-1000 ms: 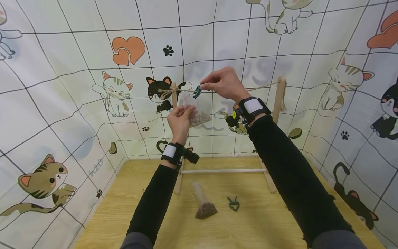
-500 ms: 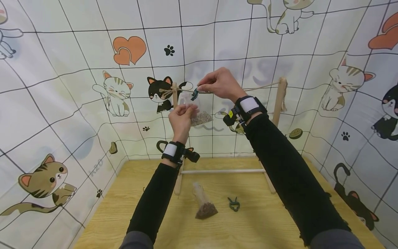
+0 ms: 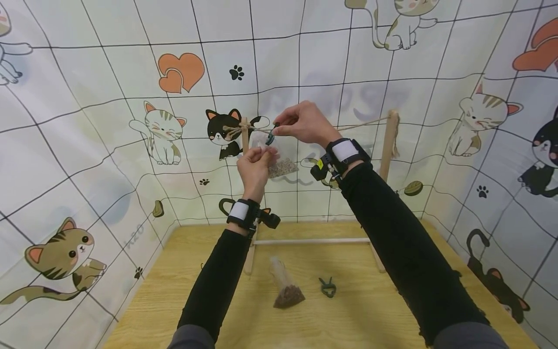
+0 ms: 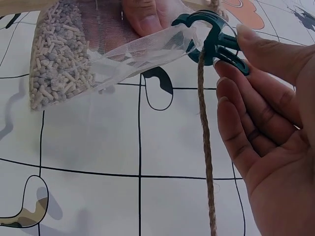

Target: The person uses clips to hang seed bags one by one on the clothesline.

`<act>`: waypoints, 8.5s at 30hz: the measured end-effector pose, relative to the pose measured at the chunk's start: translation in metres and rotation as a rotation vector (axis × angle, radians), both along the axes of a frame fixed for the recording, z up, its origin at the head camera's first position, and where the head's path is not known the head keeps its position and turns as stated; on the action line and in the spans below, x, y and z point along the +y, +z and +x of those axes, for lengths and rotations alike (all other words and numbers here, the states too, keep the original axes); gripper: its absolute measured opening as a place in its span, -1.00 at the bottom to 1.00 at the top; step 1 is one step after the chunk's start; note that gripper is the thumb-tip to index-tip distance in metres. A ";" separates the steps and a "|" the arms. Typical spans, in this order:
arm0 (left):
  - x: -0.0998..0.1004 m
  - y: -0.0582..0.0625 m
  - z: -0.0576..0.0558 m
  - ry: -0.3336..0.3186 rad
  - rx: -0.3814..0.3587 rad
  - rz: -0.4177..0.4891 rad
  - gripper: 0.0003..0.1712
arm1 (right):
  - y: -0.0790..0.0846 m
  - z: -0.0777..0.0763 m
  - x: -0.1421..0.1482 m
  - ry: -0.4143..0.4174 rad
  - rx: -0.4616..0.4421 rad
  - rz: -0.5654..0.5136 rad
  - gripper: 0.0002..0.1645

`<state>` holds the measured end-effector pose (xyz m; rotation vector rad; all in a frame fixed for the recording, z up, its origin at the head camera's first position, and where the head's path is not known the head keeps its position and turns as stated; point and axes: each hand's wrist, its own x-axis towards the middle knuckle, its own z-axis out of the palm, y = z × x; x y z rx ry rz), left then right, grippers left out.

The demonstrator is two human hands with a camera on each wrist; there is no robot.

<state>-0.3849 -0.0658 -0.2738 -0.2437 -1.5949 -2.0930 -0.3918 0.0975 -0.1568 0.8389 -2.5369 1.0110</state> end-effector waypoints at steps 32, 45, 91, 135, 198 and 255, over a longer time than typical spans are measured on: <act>-0.005 -0.019 0.006 0.027 -0.083 -0.235 -0.73 | -0.022 -0.001 0.010 0.045 -0.078 0.042 -0.42; -0.005 -0.021 0.009 -0.007 -0.078 -0.343 -0.14 | -0.029 0.006 0.018 0.095 -0.007 0.082 -0.24; -0.055 -0.122 0.075 -0.106 0.085 -0.601 0.19 | -0.184 0.094 0.122 -0.022 -0.009 -0.151 0.38; -0.047 -0.227 0.110 -0.292 -0.143 -0.740 0.20 | -0.368 0.126 0.117 -0.119 -0.345 0.009 0.24; 0.009 -0.185 0.127 -0.327 -0.164 -0.444 -0.47 | -0.307 0.138 0.063 -0.120 0.264 -0.270 -0.32; -0.008 -0.180 0.126 -0.862 -0.355 -0.318 -0.59 | -0.296 0.140 0.085 0.422 -0.205 -0.450 -0.39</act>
